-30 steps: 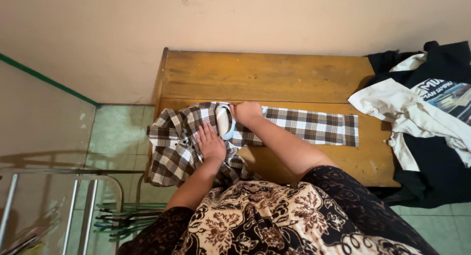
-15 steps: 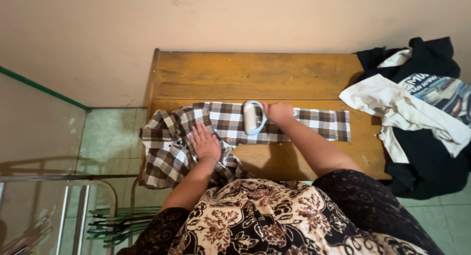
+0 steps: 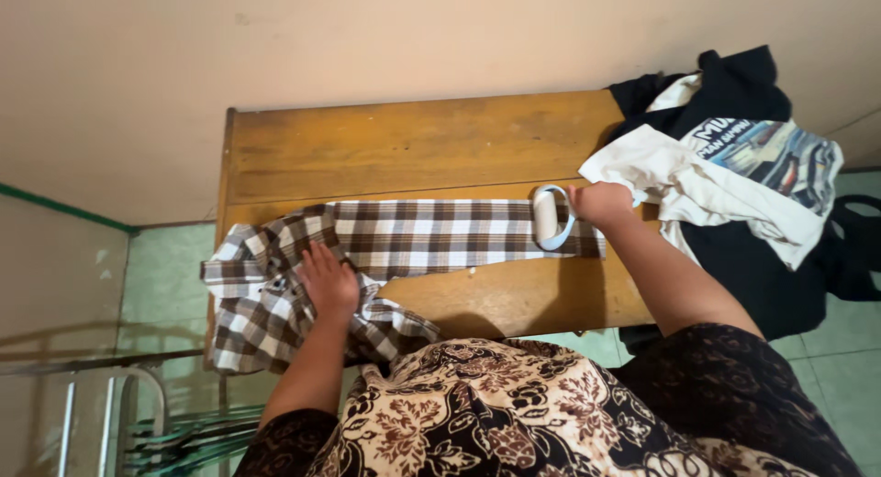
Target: The person uses a lint roller to remove lint from a plaid shirt laid on a wooden table. They roll the tool along the sleeves and body, then fold the shirt and continue rolling the fabric.
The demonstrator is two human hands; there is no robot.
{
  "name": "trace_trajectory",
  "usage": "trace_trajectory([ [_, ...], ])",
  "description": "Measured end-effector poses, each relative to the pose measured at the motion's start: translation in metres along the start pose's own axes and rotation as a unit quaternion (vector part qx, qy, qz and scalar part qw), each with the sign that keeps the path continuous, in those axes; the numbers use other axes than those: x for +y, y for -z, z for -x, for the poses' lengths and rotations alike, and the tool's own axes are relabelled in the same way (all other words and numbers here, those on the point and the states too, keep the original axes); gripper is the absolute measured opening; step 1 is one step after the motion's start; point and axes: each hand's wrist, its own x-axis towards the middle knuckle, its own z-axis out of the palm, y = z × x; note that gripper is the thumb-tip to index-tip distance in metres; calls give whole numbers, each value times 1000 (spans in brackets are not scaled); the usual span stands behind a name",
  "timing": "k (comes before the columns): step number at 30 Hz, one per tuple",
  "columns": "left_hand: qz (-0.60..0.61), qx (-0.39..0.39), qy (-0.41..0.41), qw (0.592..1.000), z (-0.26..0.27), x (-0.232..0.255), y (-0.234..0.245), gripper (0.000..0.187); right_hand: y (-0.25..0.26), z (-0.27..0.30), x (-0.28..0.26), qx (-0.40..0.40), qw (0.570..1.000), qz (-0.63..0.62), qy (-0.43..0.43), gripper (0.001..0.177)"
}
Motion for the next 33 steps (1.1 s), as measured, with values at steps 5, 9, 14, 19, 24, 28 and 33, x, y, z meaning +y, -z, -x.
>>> trace_trajectory([
  [5, 7, 25, 6, 1000, -7, -3, -15, 74, -6, 8, 51, 8, 999, -9, -35, 59],
  [9, 23, 34, 8, 999, -5, -3, -15, 75, -27, 13, 86, 38, 998, -5, -56, 64],
  [14, 25, 47, -2, 999, -3, -1, -10, 73, -42, 21, 133, 28, 997, -8, -76, 63],
  [19, 33, 59, -7, 998, -3, 2, -9, 72, -44, 21, 157, 36, 997, -5, -71, 57],
  [24, 21, 52, -1, 998, -4, 0, -11, 72, -38, 15, 124, 70, 993, -41, -86, 60],
  [28, 13, 57, 0, 998, -3, -2, -17, 73, -36, -12, 61, 82, 991, -82, -62, 66],
  [33, -8, 27, 9, 1000, -10, -3, -18, 73, -10, -23, -67, 61, 989, -135, 2, 69],
])
